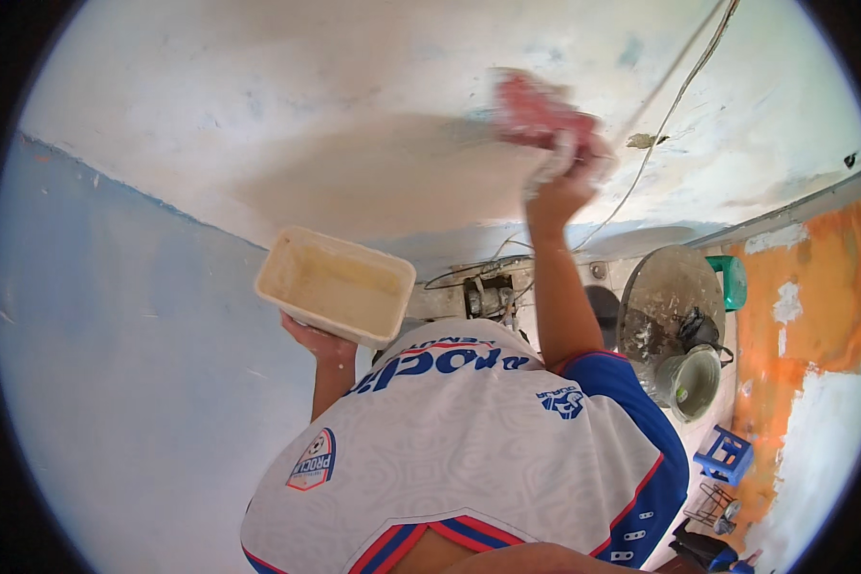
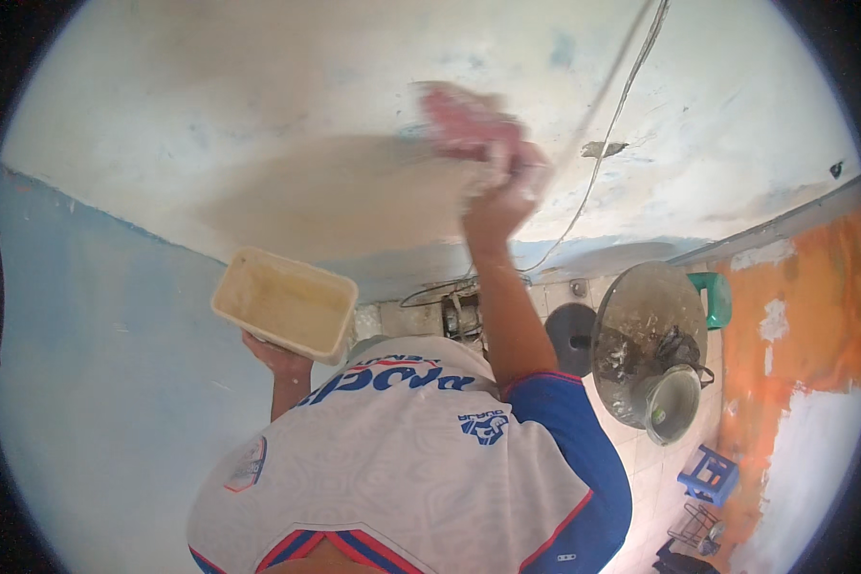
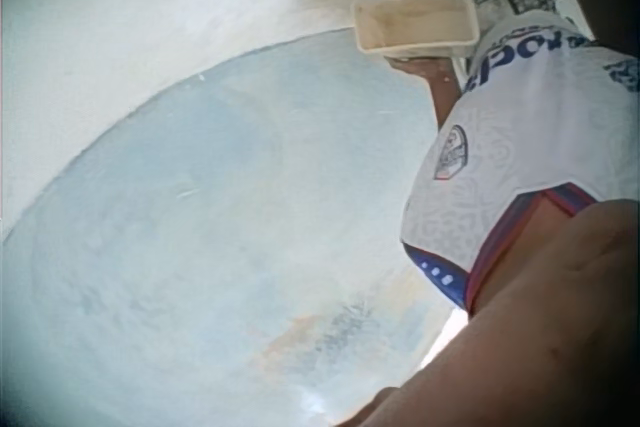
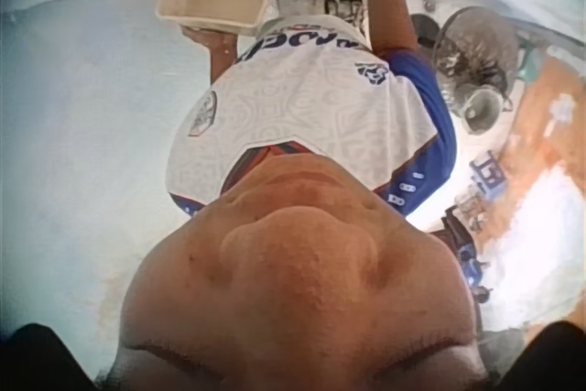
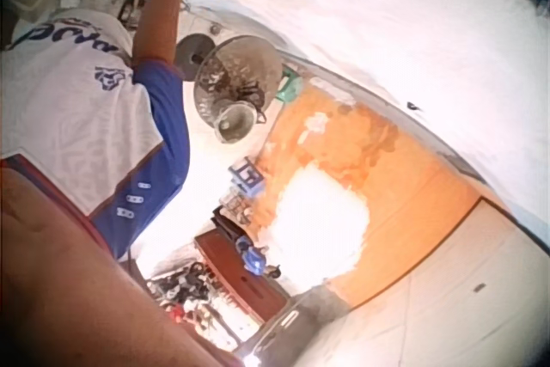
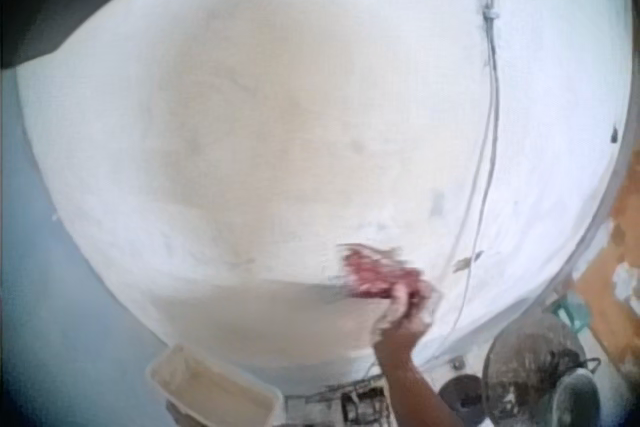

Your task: The person applies putty to a wall using a red scraper, dipping the scraper into a white container and smoothing the material over the surface.

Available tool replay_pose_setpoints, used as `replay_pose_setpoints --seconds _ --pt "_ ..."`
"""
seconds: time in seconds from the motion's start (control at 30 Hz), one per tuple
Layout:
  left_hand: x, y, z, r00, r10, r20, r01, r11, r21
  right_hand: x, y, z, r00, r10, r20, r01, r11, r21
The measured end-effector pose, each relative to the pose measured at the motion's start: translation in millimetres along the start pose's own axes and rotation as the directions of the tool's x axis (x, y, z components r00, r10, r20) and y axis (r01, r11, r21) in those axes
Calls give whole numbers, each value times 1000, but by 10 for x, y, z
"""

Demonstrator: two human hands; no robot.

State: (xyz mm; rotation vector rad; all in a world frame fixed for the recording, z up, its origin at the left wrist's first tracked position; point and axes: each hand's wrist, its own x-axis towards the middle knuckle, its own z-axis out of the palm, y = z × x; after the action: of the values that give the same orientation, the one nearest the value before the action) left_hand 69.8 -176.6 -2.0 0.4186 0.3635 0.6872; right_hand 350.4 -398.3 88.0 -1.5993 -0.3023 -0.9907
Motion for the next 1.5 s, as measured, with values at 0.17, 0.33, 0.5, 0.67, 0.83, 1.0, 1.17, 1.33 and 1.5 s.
replay_pose_setpoints --seconds 0.17,0.33,0.5,0.67,0.83,1.0,1.17,1.33,1.5 --pt "34 -10 -8 999 32 14 -31 998 -46 231 -408 -439 978 184 -101 -128 904 408" --pt "94 65 12 997 -50 53 55 994 -91 -239 -440 55 959 98 266 -140 980 142" --pt "120 196 -73 998 -66 -11 65 996 -61 400 -433 -366 980 170 -108 -167 985 33" --pt "176 217 -111 997 -70 -10 69 995 -74 -27 -375 -139 997 58 58 -70 971 230" --pt "171 277 -236 996 -84 -43 80 994 -73 408 -185 -82 999 -52 -12 51 996 -70" --pt "196 350 -365 997 -64 -34 61 996 -63 352 -562 -357 996 60 -65 -53 993 107" --pt "228 440 -451 994 -107 -25 105 992 -71 -158 -422 250 980 -120 157 107 990 90" --pt "254 471 -455 997 -83 7 83 994 -73 610 -434 -329 979 -25 -200 37 998 59" --pt "314 448 -323 988 -132 -82 128 991 -45 97 -437 -11 1000 -30 7 29 993 113"
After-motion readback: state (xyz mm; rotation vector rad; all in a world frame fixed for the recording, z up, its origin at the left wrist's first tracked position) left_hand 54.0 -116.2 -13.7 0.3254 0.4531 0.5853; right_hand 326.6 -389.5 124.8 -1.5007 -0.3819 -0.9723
